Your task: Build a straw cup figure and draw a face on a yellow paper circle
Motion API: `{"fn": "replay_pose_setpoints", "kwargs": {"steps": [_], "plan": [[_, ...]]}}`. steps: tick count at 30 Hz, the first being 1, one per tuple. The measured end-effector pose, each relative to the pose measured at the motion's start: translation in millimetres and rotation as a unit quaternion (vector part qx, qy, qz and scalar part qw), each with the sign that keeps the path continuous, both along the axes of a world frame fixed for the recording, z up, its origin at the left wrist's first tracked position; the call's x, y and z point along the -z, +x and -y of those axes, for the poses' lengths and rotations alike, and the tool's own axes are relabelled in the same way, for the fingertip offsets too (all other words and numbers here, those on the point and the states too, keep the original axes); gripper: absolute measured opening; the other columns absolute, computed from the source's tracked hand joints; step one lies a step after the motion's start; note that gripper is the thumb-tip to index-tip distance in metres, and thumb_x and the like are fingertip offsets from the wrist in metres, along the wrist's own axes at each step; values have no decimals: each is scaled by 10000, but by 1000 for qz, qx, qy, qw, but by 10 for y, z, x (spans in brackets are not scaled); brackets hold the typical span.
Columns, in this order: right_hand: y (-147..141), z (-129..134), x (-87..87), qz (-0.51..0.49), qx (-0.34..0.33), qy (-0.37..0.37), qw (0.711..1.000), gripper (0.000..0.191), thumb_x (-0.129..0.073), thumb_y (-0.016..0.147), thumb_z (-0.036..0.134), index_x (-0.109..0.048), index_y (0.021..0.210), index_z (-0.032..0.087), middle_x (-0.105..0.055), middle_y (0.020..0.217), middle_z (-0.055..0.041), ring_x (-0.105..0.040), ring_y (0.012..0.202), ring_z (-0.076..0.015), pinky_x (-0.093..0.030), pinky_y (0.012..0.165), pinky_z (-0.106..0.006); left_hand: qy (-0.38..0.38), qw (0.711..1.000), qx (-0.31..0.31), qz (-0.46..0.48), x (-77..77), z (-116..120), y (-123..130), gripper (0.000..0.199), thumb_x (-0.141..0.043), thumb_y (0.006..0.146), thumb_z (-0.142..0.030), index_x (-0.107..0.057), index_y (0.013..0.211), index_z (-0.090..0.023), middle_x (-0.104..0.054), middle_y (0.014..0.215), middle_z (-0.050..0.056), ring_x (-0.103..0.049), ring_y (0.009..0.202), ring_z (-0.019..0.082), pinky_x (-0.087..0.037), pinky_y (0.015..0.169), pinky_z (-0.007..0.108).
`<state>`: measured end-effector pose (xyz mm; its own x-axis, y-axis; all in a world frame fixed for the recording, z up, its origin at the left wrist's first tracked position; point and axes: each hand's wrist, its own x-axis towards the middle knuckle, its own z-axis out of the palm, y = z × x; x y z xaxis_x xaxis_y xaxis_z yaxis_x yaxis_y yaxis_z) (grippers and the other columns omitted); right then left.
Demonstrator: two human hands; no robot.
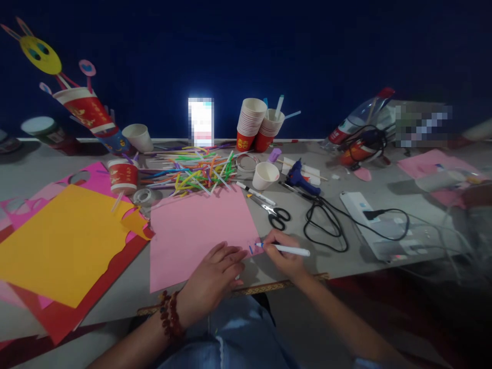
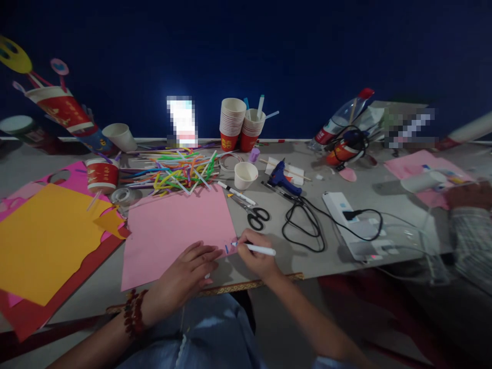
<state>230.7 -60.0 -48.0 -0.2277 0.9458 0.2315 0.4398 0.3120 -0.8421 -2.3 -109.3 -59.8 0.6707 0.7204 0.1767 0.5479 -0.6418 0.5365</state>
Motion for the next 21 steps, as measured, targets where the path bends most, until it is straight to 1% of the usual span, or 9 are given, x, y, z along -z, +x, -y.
{"fn": "replay_pose_setpoints", "kwargs": {"steps": [9,15,21], "plan": [[-3,-3,-10,4,-4,5,1000,188,-522,779,161,-536,599,215,-507,528,42,-459,491,-126,-339,491,-250,-1,1000,-1,2,-13,-4,8,226,-526,1001,-311,-604,1186,-207,-591,1426,53,-510,1321,227,-340,1177,487],[-4,3,-15,7,-6,4,1000,198,-499,771,161,-515,582,217,-495,521,43,-448,485,-119,-339,487,-248,-2,1000,-2,5,-14,1,3,231,-518,1005,-307,-607,1194,-208,-591,1426,50,-502,1326,219,-326,1187,474],[1,-5,-2,-4,-23,23,999,209,-490,771,147,-492,574,219,-492,518,42,-458,486,-117,-332,487,-244,-7,1000,-1,0,-10,1,1,247,-544,992,-291,-597,1218,-208,-580,1438,47,-487,1338,214,-317,1192,477]]}}
